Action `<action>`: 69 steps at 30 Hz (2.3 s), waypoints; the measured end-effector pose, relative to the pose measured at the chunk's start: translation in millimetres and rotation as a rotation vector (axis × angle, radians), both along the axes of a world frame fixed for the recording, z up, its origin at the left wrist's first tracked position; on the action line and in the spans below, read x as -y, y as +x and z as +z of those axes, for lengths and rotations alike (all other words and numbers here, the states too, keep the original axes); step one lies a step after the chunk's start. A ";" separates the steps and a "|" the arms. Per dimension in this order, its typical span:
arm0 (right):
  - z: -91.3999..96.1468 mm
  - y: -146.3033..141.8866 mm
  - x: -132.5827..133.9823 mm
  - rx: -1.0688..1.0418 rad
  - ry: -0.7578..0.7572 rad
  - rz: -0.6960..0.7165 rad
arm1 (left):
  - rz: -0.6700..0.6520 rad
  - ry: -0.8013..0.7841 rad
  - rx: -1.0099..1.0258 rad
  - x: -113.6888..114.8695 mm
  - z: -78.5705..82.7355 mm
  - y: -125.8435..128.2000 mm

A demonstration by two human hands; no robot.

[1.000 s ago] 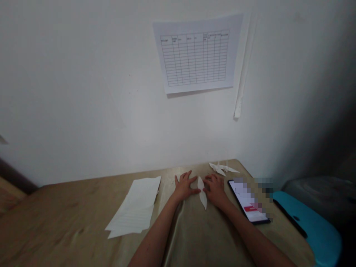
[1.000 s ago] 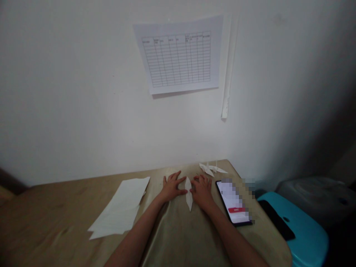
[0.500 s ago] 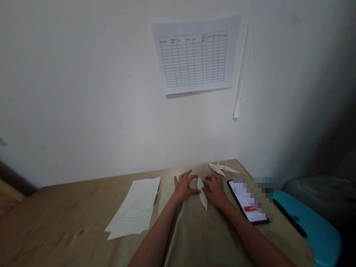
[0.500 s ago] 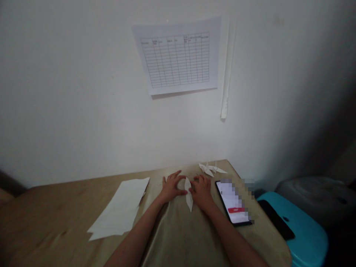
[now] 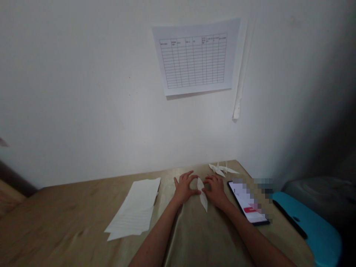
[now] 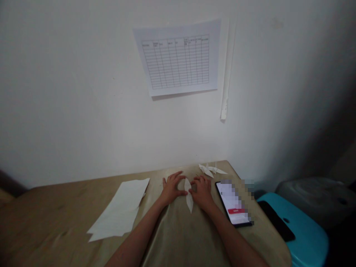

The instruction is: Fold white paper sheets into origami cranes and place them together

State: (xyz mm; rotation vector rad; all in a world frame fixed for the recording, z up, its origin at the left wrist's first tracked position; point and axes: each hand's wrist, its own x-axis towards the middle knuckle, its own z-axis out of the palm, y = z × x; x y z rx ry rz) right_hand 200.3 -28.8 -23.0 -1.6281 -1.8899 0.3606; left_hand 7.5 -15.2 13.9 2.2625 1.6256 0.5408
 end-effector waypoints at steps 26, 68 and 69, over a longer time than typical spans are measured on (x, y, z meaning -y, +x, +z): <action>19.1 5.3 15.1 0.139 0.323 -0.112 | 0.071 0.016 0.035 1.6 -1.6 0.5; 33.6 12.9 22.5 0.050 -0.031 0.083 | 0.014 0.040 -0.103 3.1 -5.1 2.2; 33.8 13.0 22.5 0.044 -0.034 0.078 | 0.010 0.045 -0.097 2.7 -6.1 2.4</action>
